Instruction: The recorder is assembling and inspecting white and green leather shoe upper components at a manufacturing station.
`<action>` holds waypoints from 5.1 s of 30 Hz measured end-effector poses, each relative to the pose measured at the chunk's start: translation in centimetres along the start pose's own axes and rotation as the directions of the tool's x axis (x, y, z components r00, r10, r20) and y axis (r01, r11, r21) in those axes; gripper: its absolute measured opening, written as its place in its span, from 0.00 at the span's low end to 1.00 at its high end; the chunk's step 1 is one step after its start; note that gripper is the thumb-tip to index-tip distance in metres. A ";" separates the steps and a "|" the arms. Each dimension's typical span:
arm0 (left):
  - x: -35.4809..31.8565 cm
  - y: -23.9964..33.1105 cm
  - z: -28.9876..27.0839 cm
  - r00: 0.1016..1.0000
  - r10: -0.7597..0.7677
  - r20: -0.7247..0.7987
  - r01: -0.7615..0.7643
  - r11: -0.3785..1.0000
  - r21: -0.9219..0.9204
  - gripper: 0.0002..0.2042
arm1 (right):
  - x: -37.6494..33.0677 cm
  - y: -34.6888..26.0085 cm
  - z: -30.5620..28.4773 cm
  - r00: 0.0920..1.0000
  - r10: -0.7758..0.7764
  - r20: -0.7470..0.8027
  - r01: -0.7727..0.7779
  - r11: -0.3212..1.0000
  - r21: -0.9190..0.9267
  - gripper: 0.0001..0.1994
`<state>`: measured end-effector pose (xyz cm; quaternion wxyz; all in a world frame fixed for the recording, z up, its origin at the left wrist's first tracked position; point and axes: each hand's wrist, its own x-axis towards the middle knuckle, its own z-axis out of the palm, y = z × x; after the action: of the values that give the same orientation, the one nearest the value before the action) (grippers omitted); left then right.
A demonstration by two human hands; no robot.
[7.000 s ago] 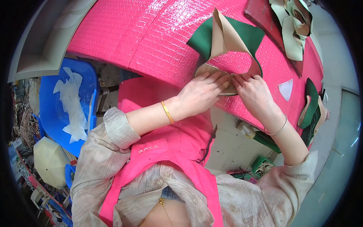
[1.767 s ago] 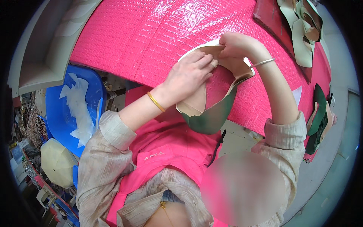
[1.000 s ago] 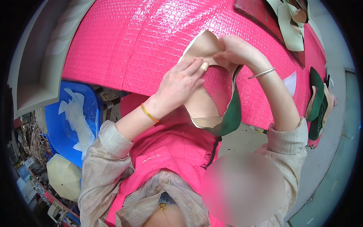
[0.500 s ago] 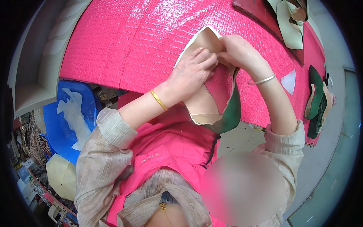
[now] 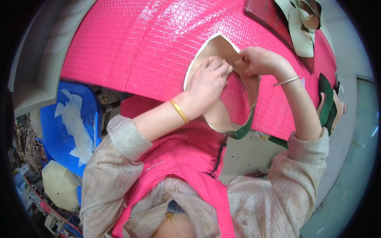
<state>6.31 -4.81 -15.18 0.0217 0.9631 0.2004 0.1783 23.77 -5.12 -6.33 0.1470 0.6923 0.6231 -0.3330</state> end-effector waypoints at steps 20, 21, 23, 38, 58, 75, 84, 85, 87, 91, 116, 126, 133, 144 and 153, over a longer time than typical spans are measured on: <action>9.9 -3.5 0.6 0.870 0.224 0.439 0.124 0.762 -0.636 0.14 | -4.7 -3.0 7.1 0.636 -0.543 -0.548 0.189 0.799 -0.571 0.04; 10.0 -3.5 0.0 0.811 0.264 0.522 0.114 0.803 -0.584 0.15 | -5.0 -3.5 7.4 0.631 -0.545 -0.552 0.179 0.794 -0.580 0.05; 9.8 -4.2 0.5 0.814 0.246 0.525 0.109 0.824 -0.556 0.15 | -5.6 -4.4 8.9 0.663 -0.506 -0.552 0.172 0.820 -0.546 0.09; 9.8 -4.5 -1.6 0.661 0.562 0.497 0.316 0.392 -0.864 0.16 | -6.4 -1.2 7.7 0.492 -0.462 -0.738 0.175 0.883 -0.436 0.12; 9.2 -4.2 -0.2 0.803 0.321 0.501 0.217 0.627 -0.748 0.13 | -6.5 -2.0 8.4 0.680 -0.486 -0.548 0.420 0.872 -0.252 0.04; 7.1 -5.2 -2.9 0.962 -0.133 -0.239 -0.033 0.811 -0.585 0.04 | -2.5 -4.4 5.5 0.895 -0.107 -0.434 0.297 0.869 0.397 0.14; -6.3 -0.7 -3.1 0.992 -0.116 -0.050 0.099 0.959 -0.267 0.17 | -0.3 -4.2 5.1 0.924 0.007 -0.383 0.151 0.911 0.383 0.17; -6.3 -0.5 -3.0 0.985 -0.162 -0.058 0.139 0.947 -0.291 0.18 | -0.4 -4.9 4.8 0.905 0.006 -0.424 0.147 0.934 0.326 0.17; -6.1 -0.3 -2.7 0.975 -0.210 -0.069 0.179 0.932 -0.314 0.19 | -0.4 -5.4 4.9 0.847 -0.025 -0.531 0.167 0.961 0.221 0.14; -5.9 -0.5 -2.2 0.974 -0.218 -0.062 0.195 0.947 -0.255 0.19 | 1.1 -3.9 5.1 0.858 0.015 -0.514 0.158 0.943 0.292 0.10; -4.0 -1.6 -3.0 0.999 0.020 0.027 -0.019 0.999 -0.029 0.18 | 0.8 -2.9 4.6 0.886 0.002 -0.464 0.127 0.960 0.248 0.11; -3.2 -2.2 -2.1 0.998 -0.040 -0.049 0.025 0.959 -0.284 0.15 | 2.8 0.7 4.0 0.994 -0.006 -0.108 0.049 0.915 0.401 0.11; -2.5 -2.0 -0.7 0.982 0.037 -0.183 -0.077 0.974 -0.212 0.14 | 1.2 -0.8 4.5 0.930 0.077 -0.360 0.044 0.947 0.317 0.16; -1.6 -1.5 -0.4 0.994 0.018 -0.110 -0.054 0.939 -0.339 0.14 | 0.0 1.1 5.4 0.914 0.179 -0.365 -0.067 0.952 0.299 0.16; -0.9 -1.3 0.2 0.991 0.077 -0.109 -0.108 0.942 -0.316 0.15 | -0.5 1.4 5.7 0.897 0.107 -0.428 -0.034 0.984 0.175 0.15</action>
<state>5.15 -3.91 -15.83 0.1604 0.9454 0.1238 0.2553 23.52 -9.30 -10.44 -0.0412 0.7811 0.5852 -0.2138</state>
